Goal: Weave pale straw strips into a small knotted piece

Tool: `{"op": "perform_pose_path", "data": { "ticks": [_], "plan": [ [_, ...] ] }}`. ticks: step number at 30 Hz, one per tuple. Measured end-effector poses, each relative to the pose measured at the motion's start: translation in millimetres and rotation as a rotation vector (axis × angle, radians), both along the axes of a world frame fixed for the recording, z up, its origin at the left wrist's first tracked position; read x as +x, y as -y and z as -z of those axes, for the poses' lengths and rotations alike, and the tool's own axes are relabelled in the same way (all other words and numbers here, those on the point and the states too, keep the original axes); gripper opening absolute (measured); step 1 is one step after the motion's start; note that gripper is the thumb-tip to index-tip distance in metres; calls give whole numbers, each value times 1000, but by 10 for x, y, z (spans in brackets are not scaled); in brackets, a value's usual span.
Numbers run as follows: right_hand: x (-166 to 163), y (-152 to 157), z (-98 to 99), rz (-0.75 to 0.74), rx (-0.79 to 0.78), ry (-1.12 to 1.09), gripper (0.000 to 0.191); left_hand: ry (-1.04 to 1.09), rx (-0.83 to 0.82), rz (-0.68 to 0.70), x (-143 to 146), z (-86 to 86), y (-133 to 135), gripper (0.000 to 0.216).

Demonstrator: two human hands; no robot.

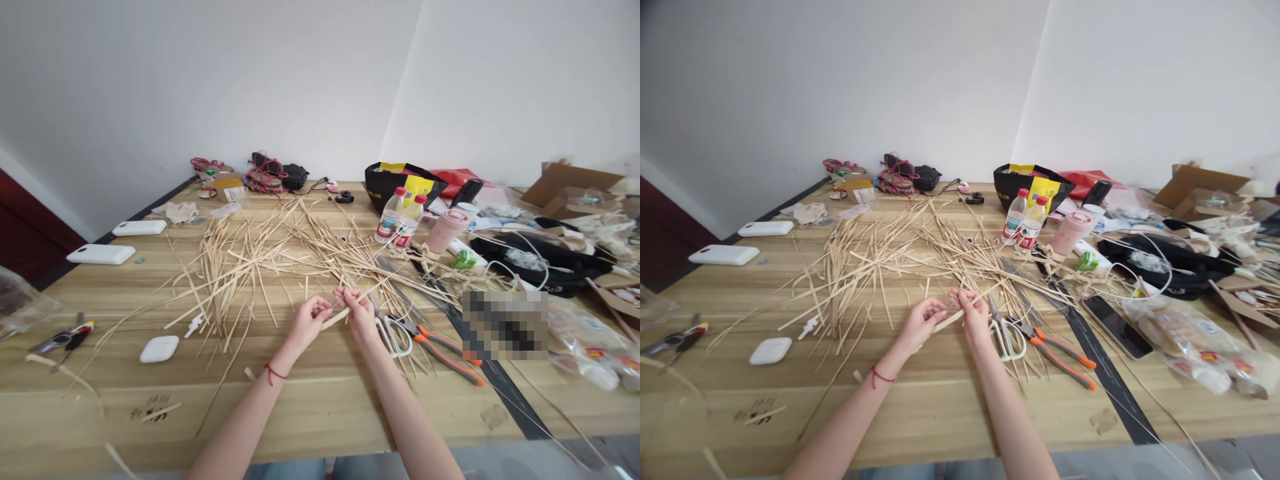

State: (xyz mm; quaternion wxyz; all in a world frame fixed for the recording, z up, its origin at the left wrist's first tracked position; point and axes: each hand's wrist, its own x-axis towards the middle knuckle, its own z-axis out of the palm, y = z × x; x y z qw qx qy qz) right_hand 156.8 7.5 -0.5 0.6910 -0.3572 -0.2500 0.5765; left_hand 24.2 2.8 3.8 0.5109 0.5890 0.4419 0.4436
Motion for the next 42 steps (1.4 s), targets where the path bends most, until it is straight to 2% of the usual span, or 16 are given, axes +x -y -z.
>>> {"op": "perform_pose_path", "data": {
  "ticks": [5, 12, 16, 20, 22, 26, 30, 34, 42],
  "plan": [
    [-10, -10, 7, -6, 12, 19, 25, 6, 2, 17, 2, -32, 19, 15],
    [-11, -24, 31, 33, 33, 46, 31, -92, 45, 41, -72, -19, -15, 10],
    [102, -49, -6, 33, 46, 59, 26, -208, 60, 83, -171, -59, -53, 11],
    [359, -106, -44, 208, 74, 74, 16, -330, 58, 131, -318, -161, -80, 13],
    [496, -133, -42, 290, 63, 56, 17, -373, 84, 155, -392, -191, -99, 14],
    [691, -162, -6, 449, -10, 28, 24, -402, 91, 178, -506, -169, -159, 17],
    [763, -169, 36, 523, -57, 37, 27, -378, 76, 195, -577, -121, -215, 19],
    [762, -179, 52, 510, -69, 68, 29, -336, 51, 200, -609, -119, -236, 20],
    [758, -183, 68, 383, -38, -114, 29, -297, -17, 183, -572, -147, -222, 20]
  ]
}}
